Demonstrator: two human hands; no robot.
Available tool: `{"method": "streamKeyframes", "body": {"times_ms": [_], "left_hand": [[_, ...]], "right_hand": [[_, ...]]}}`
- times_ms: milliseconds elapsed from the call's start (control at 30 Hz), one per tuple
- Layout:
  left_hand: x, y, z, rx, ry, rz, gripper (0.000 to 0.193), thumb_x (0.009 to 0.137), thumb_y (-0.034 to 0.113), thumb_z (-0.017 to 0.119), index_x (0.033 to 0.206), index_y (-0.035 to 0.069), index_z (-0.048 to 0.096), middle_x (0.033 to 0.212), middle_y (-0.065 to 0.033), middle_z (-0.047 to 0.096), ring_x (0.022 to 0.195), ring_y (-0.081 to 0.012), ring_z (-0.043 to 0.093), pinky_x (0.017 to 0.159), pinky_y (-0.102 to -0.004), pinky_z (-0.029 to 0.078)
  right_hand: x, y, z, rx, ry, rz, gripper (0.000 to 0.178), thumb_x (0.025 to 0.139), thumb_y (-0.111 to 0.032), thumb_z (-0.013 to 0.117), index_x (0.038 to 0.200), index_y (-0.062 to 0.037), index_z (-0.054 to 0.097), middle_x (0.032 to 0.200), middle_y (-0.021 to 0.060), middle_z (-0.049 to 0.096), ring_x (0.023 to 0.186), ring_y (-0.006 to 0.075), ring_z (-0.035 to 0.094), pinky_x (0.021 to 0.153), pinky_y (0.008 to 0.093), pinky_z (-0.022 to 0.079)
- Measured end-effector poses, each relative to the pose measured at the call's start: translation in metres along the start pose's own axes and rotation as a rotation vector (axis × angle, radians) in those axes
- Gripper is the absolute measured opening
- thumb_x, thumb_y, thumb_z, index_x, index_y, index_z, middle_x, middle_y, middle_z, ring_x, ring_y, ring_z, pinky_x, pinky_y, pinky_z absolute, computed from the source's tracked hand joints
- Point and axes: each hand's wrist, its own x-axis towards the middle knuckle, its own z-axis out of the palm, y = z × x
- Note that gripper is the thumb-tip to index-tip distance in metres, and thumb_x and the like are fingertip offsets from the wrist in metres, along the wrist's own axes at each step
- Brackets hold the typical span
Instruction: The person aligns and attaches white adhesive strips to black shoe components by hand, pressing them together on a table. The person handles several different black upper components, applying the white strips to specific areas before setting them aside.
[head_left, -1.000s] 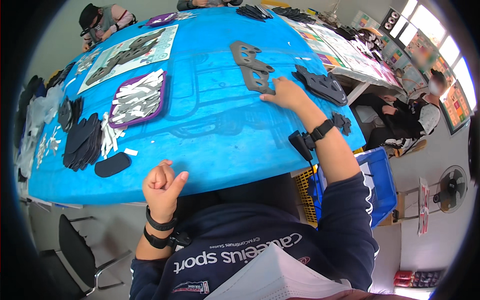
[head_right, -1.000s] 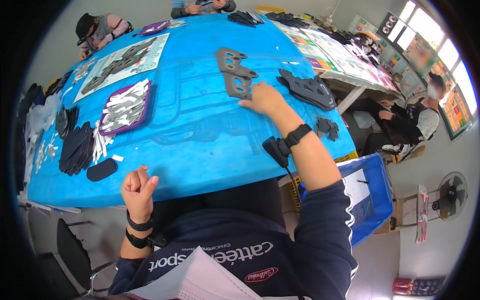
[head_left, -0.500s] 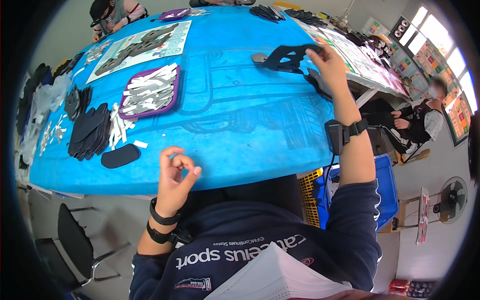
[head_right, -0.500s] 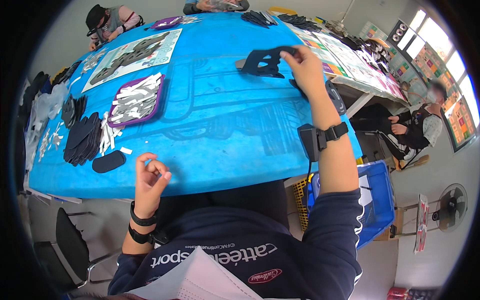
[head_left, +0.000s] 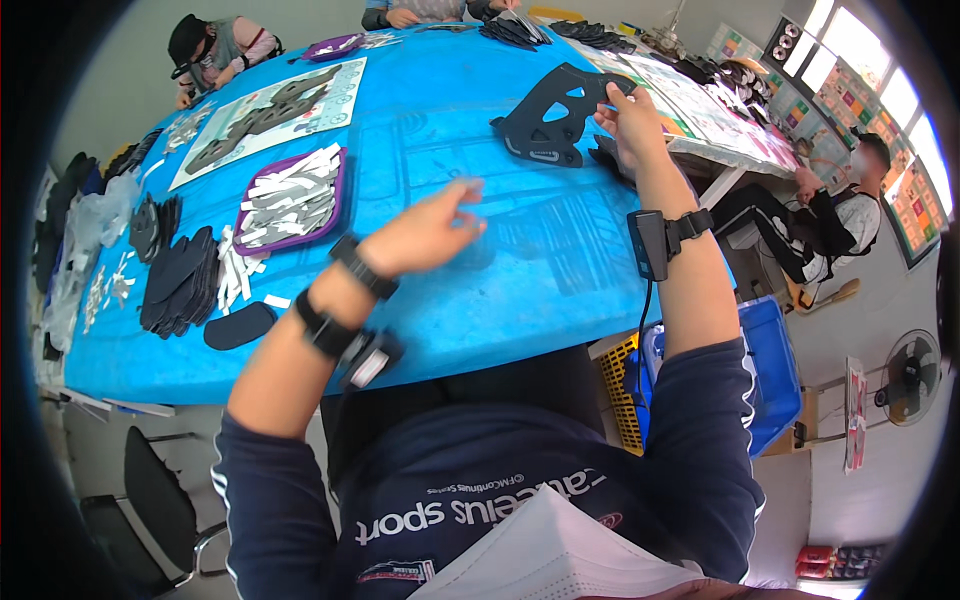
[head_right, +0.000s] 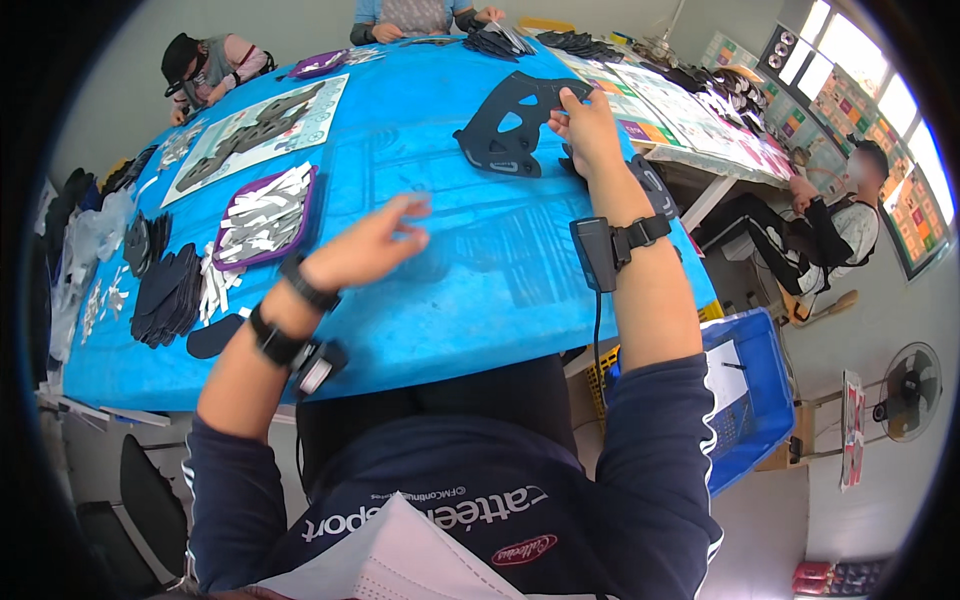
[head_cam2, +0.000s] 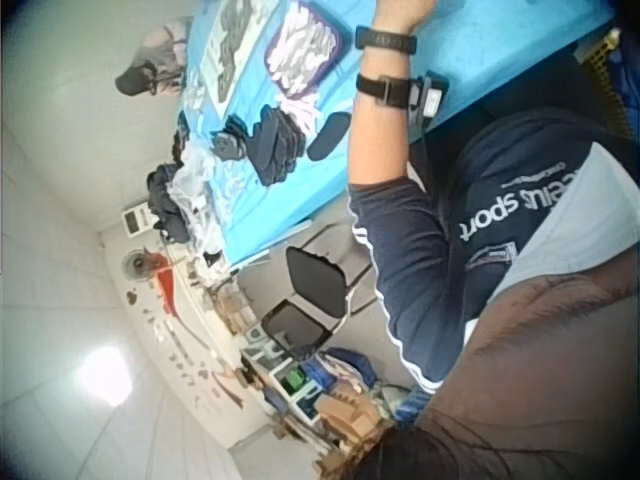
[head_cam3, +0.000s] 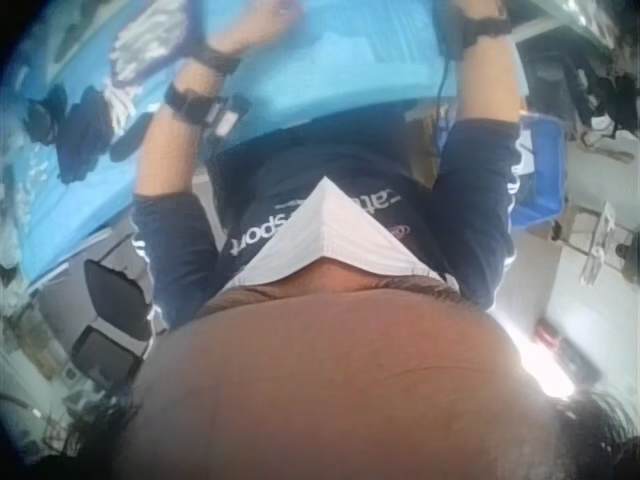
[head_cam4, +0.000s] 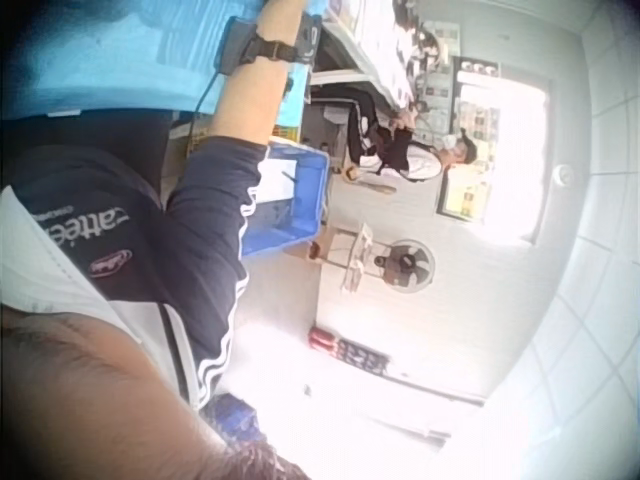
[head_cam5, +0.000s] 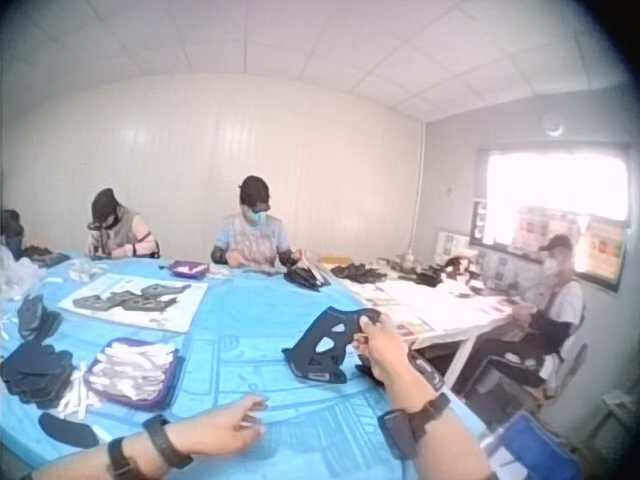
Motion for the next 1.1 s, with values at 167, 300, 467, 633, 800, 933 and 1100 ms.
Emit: {"method": "streamKeyframes", "body": {"times_ms": [167, 300, 467, 633, 800, 933, 1100], "left_hand": [[0.106, -0.04, 0.001, -0.041, 0.194, -0.198, 0.047, 0.095, 0.018, 0.052, 0.137, 0.003, 0.038, 0.127, -0.0179, 0.055, 0.113, -0.0258, 0.056, 0.095, -0.0362, 0.046], [0.147, -0.047, 0.006, -0.322, 0.112, -0.263, 0.038, 0.098, 0.027, 0.047, 0.127, 0.003, 0.052, 0.119, -0.016, 0.06, 0.112, -0.024, 0.057, 0.094, -0.0347, 0.045], [0.16, -0.05, 0.016, -0.439, 0.239, -0.397, 0.035, 0.093, 0.033, 0.056, 0.105, 0.001, 0.066, 0.107, -0.0132, 0.065, 0.103, -0.0201, 0.06, 0.091, -0.0339, 0.046], [0.167, -0.064, 0.022, -0.381, 0.338, -0.305, 0.017, 0.086, 0.016, 0.067, 0.091, 0.0, 0.071, 0.097, -0.0103, 0.068, 0.088, -0.0183, 0.063, 0.081, -0.0323, 0.05], [0.17, -0.084, 0.024, -0.408, 0.506, -0.452, 0.015, 0.086, 0.007, 0.064, 0.097, -0.002, 0.069, 0.09, -0.0104, 0.068, 0.068, -0.0154, 0.064, 0.064, -0.0259, 0.054], [0.156, -0.08, 0.015, -0.394, 0.186, -0.534, 0.016, 0.088, 0.012, 0.063, 0.099, 0.002, 0.068, 0.081, -0.0103, 0.068, 0.06, -0.0134, 0.063, 0.056, -0.0263, 0.054], [0.127, -0.018, 0.011, -0.415, 0.234, -0.176, 0.044, 0.093, 0.044, 0.054, 0.11, 0.005, 0.065, 0.083, -0.0086, 0.067, 0.07, -0.0157, 0.065, 0.065, -0.0291, 0.053]], "right_hand": [[-0.004, 0.013, 0.005, 0.072, -0.04, 0.051, 0.018, 0.096, -0.017, 0.053, 0.11, -0.0092, 0.044, 0.095, 0.0059, 0.053, 0.082, 0.0169, 0.057, 0.073, 0.0318, 0.052], [-0.001, 0.036, 0.007, 0.304, 0.0, 0.156, 0.018, 0.098, -0.015, 0.048, 0.111, -0.0038, 0.047, 0.103, 0.0113, 0.058, 0.086, 0.0239, 0.059, 0.078, 0.0415, 0.051], [0.002, 0.062, 0.007, 0.209, 0.092, 0.306, 0.018, 0.098, -0.011, 0.045, 0.111, 0.002, 0.047, 0.103, 0.0147, 0.058, 0.086, 0.0225, 0.061, 0.072, 0.0412, 0.054], [-0.007, 0.058, 0.009, 0.15, -0.025, 0.41, 0.015, 0.098, -0.012, 0.047, 0.106, 0.0004, 0.048, 0.093, 0.0091, 0.058, 0.073, 0.0172, 0.059, 0.06, 0.0345, 0.052], [-0.043, 0.033, 0.007, 0.012, -0.274, 0.205, 0.02, 0.095, -0.012, 0.052, 0.11, 0.0004, 0.048, 0.097, 0.008, 0.059, 0.083, 0.0154, 0.059, 0.064, 0.0283, 0.049], [-0.079, 0.005, 0.005, 0.021, -0.147, -0.222, 0.024, 0.095, -0.015, 0.057, 0.112, 0.0001, 0.051, 0.099, 0.005, 0.059, 0.081, 0.01, 0.057, 0.068, 0.0239, 0.048], [-0.127, -0.034, 0.005, -0.329, -0.099, -0.454, 0.019, 0.092, -0.012, 0.063, 0.107, -0.0014, 0.062, 0.088, 0.001, 0.061, 0.074, 0.0059, 0.055, 0.065, 0.0216, 0.045]]}}
